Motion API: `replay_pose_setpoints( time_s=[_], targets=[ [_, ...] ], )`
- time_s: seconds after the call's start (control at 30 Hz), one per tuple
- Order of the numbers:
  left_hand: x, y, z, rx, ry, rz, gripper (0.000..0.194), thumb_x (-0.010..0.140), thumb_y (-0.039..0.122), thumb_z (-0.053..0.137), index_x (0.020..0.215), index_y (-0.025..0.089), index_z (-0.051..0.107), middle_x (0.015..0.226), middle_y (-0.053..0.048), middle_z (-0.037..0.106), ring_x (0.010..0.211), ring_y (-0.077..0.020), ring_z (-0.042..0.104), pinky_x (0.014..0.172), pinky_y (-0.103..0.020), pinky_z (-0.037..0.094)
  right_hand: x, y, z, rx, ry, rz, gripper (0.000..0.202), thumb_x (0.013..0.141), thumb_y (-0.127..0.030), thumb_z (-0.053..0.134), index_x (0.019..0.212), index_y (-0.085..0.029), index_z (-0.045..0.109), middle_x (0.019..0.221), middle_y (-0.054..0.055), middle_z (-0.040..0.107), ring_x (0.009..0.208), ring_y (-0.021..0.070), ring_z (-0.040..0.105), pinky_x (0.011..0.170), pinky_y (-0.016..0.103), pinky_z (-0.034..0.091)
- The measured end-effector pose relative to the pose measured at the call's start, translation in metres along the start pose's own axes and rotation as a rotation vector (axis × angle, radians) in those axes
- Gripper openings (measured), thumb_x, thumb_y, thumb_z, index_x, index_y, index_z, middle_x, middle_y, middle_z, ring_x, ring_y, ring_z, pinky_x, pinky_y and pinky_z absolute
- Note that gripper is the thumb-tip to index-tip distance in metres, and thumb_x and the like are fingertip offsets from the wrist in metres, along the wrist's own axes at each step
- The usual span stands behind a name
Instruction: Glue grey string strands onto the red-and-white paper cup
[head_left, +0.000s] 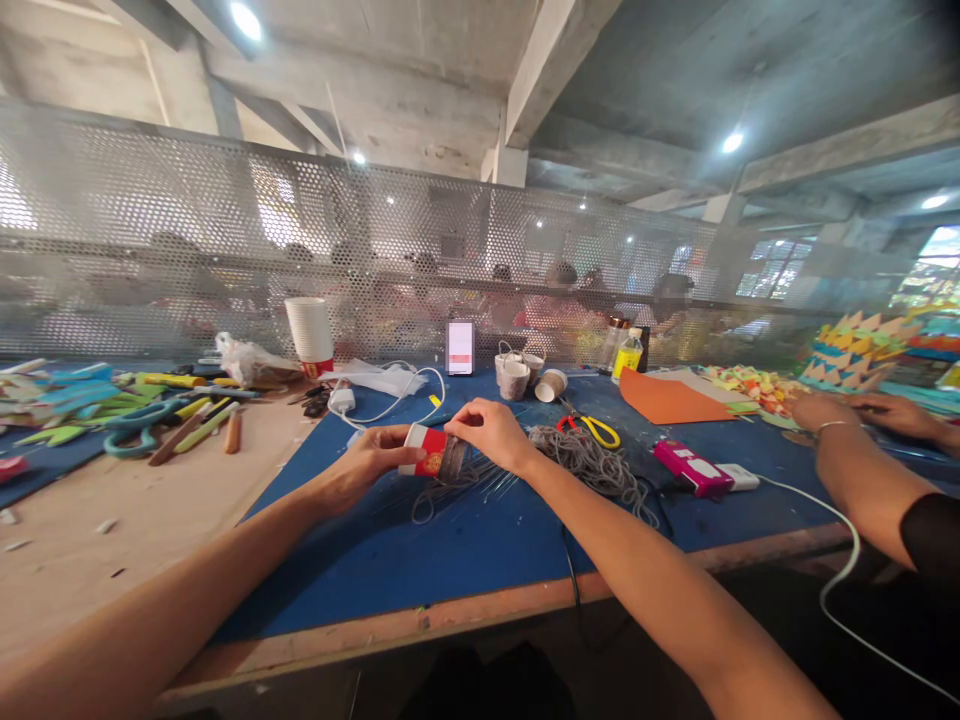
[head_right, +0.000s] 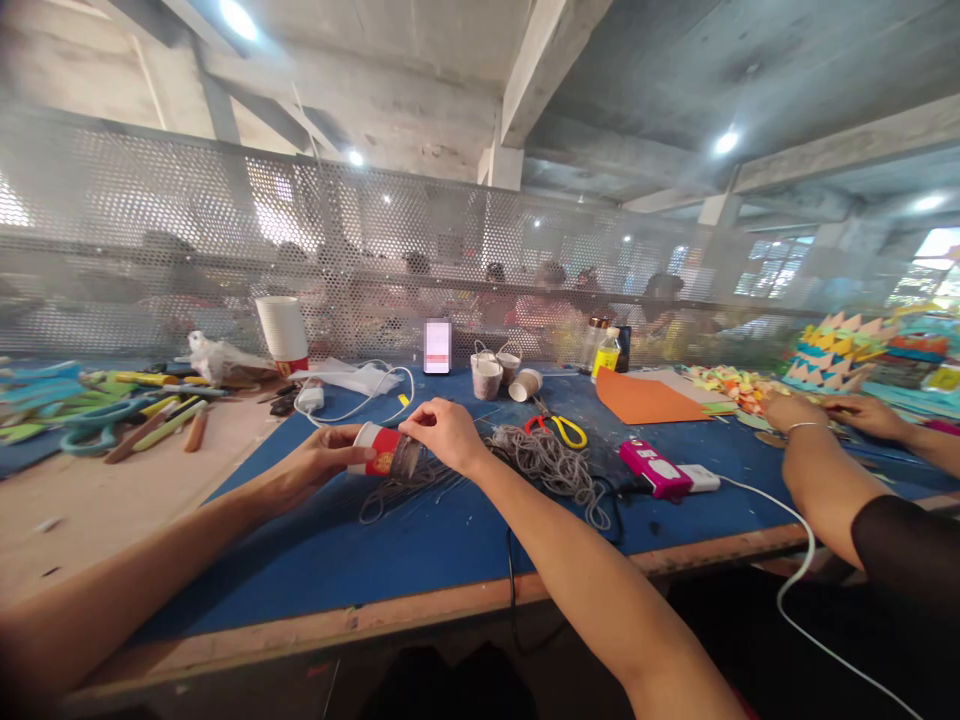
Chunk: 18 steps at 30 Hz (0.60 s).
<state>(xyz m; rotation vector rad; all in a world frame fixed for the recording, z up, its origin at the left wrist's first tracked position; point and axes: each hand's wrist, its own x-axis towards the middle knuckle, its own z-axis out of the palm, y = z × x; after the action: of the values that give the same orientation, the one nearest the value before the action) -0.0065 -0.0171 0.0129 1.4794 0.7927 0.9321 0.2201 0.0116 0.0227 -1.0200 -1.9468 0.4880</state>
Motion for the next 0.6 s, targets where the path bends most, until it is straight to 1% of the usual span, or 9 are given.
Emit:
replay_pose_setpoints(
  time_s=[0.2,0.6],
  targets=[
    [-0.0012,0.0021,0.001,0.0,-0.006,-0.003,0.021,0.076,0.032,0.087,0.094,0.022,0.085,0.084,-0.004,0.08,0.075,-0.0193,0.068,0.074,-0.028,0.051,0.0007,0.0007,-0.0013,0.024,-0.029,0.013,0.012,0.087,-0.023,0.079,0.076,-0.019,0.077,0.078,-0.001,0.072,0.072,0.0127,0.063,0.071,0.024,0.045],
    [-0.0016,0.0041,0.0028,-0.005,-0.018,-0.018,0.023,0.076,0.034,0.087,0.094,0.02,0.085,0.085,-0.005,0.081,0.076,-0.0192,0.068,0.075,-0.028,0.05,0.001,0.0036,-0.0013,0.066,-0.046,0.027,0.012,0.087,-0.024,0.078,0.077,-0.018,0.077,0.08,0.001,0.075,0.074,0.0133,0.065,0.072,0.024,0.047]
  ],
)
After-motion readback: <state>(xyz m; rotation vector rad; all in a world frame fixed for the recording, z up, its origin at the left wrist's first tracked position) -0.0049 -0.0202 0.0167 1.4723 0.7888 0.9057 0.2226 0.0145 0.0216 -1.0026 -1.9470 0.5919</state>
